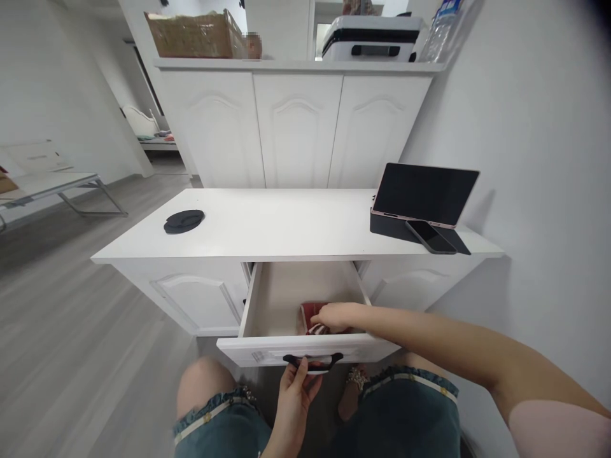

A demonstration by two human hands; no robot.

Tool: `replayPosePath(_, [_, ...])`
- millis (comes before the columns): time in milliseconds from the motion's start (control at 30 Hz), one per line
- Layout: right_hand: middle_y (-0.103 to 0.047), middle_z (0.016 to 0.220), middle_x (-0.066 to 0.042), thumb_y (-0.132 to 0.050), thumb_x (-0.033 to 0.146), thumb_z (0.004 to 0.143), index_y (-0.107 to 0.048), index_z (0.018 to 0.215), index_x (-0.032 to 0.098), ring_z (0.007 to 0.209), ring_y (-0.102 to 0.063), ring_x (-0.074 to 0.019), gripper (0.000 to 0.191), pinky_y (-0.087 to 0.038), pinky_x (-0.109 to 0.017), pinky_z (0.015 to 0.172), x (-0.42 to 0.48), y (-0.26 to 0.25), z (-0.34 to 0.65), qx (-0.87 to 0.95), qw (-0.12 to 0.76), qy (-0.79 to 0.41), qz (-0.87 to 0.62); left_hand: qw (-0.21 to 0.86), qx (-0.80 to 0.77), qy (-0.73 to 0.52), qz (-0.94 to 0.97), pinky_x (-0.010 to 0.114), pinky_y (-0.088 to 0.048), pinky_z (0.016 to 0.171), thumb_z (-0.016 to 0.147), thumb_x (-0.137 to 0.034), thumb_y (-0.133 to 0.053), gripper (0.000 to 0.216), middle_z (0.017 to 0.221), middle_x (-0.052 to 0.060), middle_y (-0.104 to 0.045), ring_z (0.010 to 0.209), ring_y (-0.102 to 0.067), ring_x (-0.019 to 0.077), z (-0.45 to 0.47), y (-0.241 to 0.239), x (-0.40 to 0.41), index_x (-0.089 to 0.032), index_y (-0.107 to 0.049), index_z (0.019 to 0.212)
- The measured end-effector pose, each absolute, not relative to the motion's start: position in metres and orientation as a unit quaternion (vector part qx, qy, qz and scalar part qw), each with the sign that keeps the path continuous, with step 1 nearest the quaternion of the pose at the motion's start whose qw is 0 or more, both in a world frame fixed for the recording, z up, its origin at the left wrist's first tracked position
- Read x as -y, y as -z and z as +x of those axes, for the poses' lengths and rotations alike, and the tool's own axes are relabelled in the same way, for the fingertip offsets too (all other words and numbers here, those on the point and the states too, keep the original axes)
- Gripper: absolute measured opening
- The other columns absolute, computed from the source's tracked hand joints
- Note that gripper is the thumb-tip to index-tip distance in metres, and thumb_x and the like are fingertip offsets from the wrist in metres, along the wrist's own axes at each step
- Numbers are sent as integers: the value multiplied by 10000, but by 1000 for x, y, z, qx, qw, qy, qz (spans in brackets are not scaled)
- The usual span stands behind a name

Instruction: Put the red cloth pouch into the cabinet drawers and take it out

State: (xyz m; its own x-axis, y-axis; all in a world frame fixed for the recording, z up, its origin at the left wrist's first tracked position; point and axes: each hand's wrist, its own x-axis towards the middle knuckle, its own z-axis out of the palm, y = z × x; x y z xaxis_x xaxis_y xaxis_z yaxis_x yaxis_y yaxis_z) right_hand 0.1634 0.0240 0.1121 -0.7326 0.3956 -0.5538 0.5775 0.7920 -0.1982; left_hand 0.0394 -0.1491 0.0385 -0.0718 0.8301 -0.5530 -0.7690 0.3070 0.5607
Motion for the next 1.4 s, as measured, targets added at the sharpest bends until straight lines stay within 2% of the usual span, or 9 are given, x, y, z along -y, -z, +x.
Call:
replayPosePath(100, [-730, 997, -75, -597, 112, 664, -611, 1231, 257, 844, -649, -241, 586, -404, -289, 658, -24, -114, 155, -911, 268, 186, 252, 681, -435, -588, 33, 307, -562, 761, 559, -347, -859, 306, 775, 51, -749, 789, -700, 188, 39, -39, 149, -196, -655, 729])
replayPosePath(267, [-716, 1052, -53, -548, 70, 682, -656, 1181, 276, 872, -646, -226, 551, -409, -279, 659, -26, -117, 129, -929, 269, 166, 195, 682, -438, -585, 23, 315, -560, 751, 532, -366, -868, 334, 754, 58, -748, 770, -702, 197, 40, -41, 148, -178, -633, 677])
replayPosePath(433, [-669, 1042, -41, -546, 188, 791, -685, 1104, 315, 827, -633, -192, 366, -395, -264, 610, -21, -102, 106, -963, 195, 131, 136, 677, -441, -590, 18, 296, -553, 705, 535, -382, -864, 363, 739, 70, -752, 748, -706, 201, 42, -40, 153, -164, -619, 691])
replayPosePath(567, [-638, 994, -39, -509, 274, 877, -681, 1066, 340, 778, -607, -186, 264, -361, -285, 586, -17, -88, 92, -987, 133, 46, 78, 663, -451, -597, 13, 293, -552, 691, 534, -384, -865, 371, 747, 71, -753, 735, -703, 192, 44, -38, 160, -172, -615, 709])
replayPosePath(700, [-608, 1044, -69, -514, 270, 897, -680, 1036, 304, 851, -579, -198, 219, -347, -316, 638, -22, -82, 81, -995, 85, -60, -7, 677, -441, -589, 2, 290, -553, 691, 498, -377, -882, 393, 715, 56, -746, 712, -700, 184, 45, -40, 162, -169, -605, 683])
replayPosePath(833, [-602, 1089, -77, -512, 239, 901, -659, 1072, 278, 877, -569, -203, 229, -351, -335, 658, -37, -80, 78, -990, 69, -113, -47, 672, -445, -592, 5, 272, -552, 663, 496, -383, -882, 401, 702, 54, -744, 685, -694, 170, 44, -45, 161, -169, -595, 678])
replayPosePath(1067, [-614, 1185, -95, -440, 166, 914, -578, 1198, 270, 902, -610, -204, 333, -420, -348, 728, -67, -72, 88, -987, 74, -141, 30, 679, -438, -589, 11, 285, -565, 695, 507, -370, -880, 389, 728, 48, -740, 683, -690, 157, 42, -50, 163, -171, -601, 692])
replayPosePath(1233, [-540, 1341, -121, -419, 118, 892, -470, 1339, 296, 873, -663, -206, 484, -492, -348, 711, -84, -60, 88, -978, 115, -131, 115, 666, -451, -594, 19, 275, -563, 670, 523, -401, -866, 391, 748, 73, -746, 738, -700, 182, 45, -42, 163, -168, -602, 692])
replayPosePath(1400, [-470, 1413, -155, -329, 124, 914, -382, 1413, 300, 912, -681, -253, 532, -541, -377, 674, -95, -55, 81, -955, 150, -109, 231, 665, -457, -590, 22, 273, -563, 670, 523, -424, -862, 401, 745, 68, -744, 691, -685, 155, 45, -34, 161, -175, -603, 699])
